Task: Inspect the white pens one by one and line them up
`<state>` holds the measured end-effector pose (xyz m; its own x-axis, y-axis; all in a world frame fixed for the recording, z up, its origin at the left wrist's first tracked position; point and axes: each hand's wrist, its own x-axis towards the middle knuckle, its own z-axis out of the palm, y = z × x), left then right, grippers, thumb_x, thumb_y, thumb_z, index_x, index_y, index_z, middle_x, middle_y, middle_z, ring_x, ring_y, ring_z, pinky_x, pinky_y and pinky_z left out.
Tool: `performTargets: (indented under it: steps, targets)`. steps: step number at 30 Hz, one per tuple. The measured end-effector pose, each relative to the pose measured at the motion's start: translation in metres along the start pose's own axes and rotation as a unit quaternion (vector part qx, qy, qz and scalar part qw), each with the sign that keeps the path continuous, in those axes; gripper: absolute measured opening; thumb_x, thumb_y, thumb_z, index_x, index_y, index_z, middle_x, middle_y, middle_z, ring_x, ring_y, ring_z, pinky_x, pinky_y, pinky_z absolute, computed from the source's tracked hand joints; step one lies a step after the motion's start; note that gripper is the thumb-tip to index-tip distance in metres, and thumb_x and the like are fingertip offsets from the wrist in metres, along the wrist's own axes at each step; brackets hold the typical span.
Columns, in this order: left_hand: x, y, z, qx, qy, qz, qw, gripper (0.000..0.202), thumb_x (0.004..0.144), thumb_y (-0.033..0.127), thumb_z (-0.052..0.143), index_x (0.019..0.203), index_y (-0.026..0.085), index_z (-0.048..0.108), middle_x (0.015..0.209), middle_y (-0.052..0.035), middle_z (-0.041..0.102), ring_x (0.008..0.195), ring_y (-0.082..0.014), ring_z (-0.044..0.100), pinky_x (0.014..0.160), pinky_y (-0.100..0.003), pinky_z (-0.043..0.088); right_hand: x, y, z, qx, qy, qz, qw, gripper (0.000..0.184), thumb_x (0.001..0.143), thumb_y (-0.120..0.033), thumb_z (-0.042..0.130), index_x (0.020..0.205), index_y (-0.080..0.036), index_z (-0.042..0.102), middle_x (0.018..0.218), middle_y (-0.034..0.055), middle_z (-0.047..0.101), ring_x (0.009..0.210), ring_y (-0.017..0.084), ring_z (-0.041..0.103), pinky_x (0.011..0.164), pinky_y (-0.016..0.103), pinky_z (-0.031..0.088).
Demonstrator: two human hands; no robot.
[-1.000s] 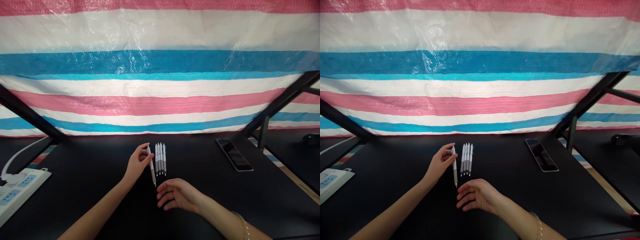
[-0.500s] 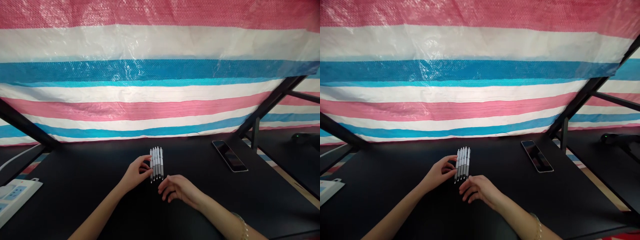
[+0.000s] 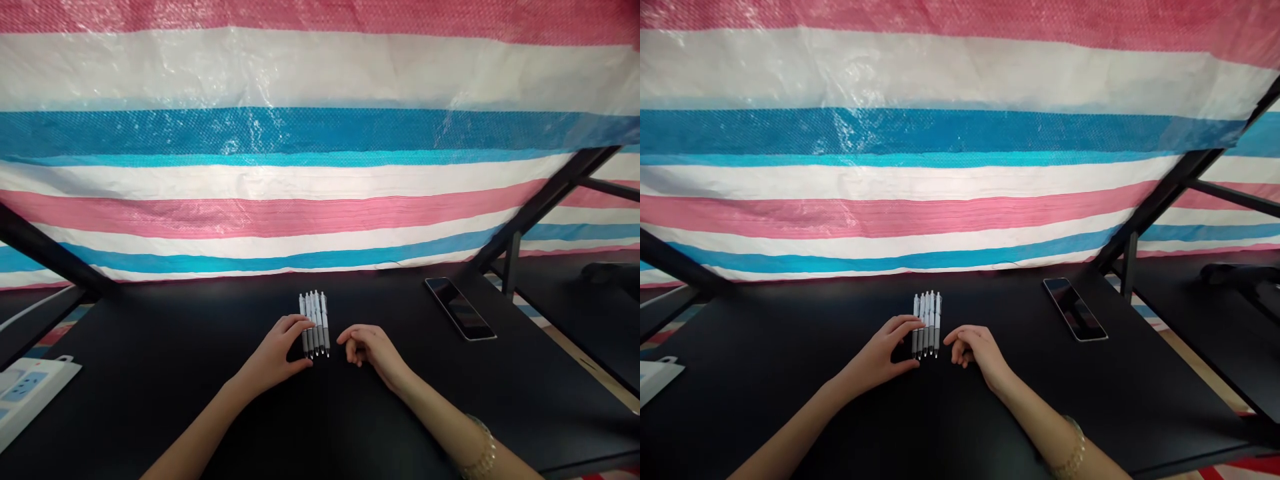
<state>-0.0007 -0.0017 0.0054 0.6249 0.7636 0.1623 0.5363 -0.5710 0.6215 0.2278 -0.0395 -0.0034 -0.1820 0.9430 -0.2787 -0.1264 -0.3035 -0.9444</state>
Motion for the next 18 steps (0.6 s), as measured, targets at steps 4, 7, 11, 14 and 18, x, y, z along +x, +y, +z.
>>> performTargets:
  steps: [4, 7, 11, 14, 18]
  targets:
    - [0.000, 0.001, 0.000, 0.023, 0.011, 0.019, 0.999, 0.051, 0.072, 0.023, 0.067, 0.121, 0.029, 0.050, 0.121, -0.0076, 0.052, 0.112, -0.0267, 0.048, 0.094, -0.046, 0.042, 0.002, -0.002, 0.000, -0.077, 0.009, -0.021, 0.997, 0.034, 0.077, -0.035, 0.039, 0.071, -0.014, 0.065, 0.057, 0.0029, 0.058, 0.049, 0.010, 0.048, 0.048, 0.022, 0.036]
    - [0.000, 0.001, 0.002, 0.028, 0.016, 0.026, 0.999, 0.050, 0.074, 0.025, 0.066, 0.121, 0.029, 0.049, 0.121, -0.0083, 0.053, 0.111, -0.0265, 0.050, 0.093, -0.045, 0.043, 0.004, -0.003, -0.003, -0.119, 0.025, -0.044, 0.992, 0.032, 0.074, -0.030, 0.039, 0.065, -0.014, 0.065, 0.054, 0.0032, 0.058, 0.049, 0.011, 0.049, 0.048, 0.022, 0.036]
    - [-0.001, 0.001, 0.007, 0.034, 0.022, 0.034, 0.999, 0.050, 0.075, 0.026, 0.066, 0.121, 0.029, 0.049, 0.121, -0.0080, 0.053, 0.111, -0.0262, 0.051, 0.093, -0.044, 0.044, 0.007, -0.003, -0.009, -0.186, 0.051, -0.082, 0.978, 0.030, 0.072, -0.024, 0.037, 0.068, -0.015, 0.065, 0.057, 0.0023, 0.059, 0.053, 0.012, 0.050, 0.050, 0.022, 0.036]
    - [-0.001, 0.002, 0.009, 0.032, 0.019, 0.041, 0.998, 0.051, 0.074, 0.027, 0.066, 0.122, 0.029, 0.048, 0.121, -0.0075, 0.054, 0.111, -0.0259, 0.051, 0.093, -0.044, 0.044, 0.009, -0.002, -0.014, -0.242, 0.071, -0.107, 0.962, 0.028, 0.074, -0.022, 0.038, 0.075, -0.017, 0.066, 0.063, 0.0017, 0.061, 0.057, 0.013, 0.052, 0.053, 0.024, 0.037]
    - [-0.001, 0.006, 0.011, 0.015, 0.021, 0.045, 0.999, 0.050, 0.076, 0.026, 0.064, 0.124, 0.029, 0.047, 0.124, -0.0073, 0.052, 0.111, -0.0254, 0.052, 0.093, -0.043, 0.045, 0.010, -0.003, -0.018, -0.307, 0.095, -0.141, 0.936, 0.022, 0.075, -0.023, 0.047, 0.087, -0.021, 0.065, 0.078, 0.0024, 0.063, 0.072, 0.017, 0.055, 0.068, 0.029, 0.041]
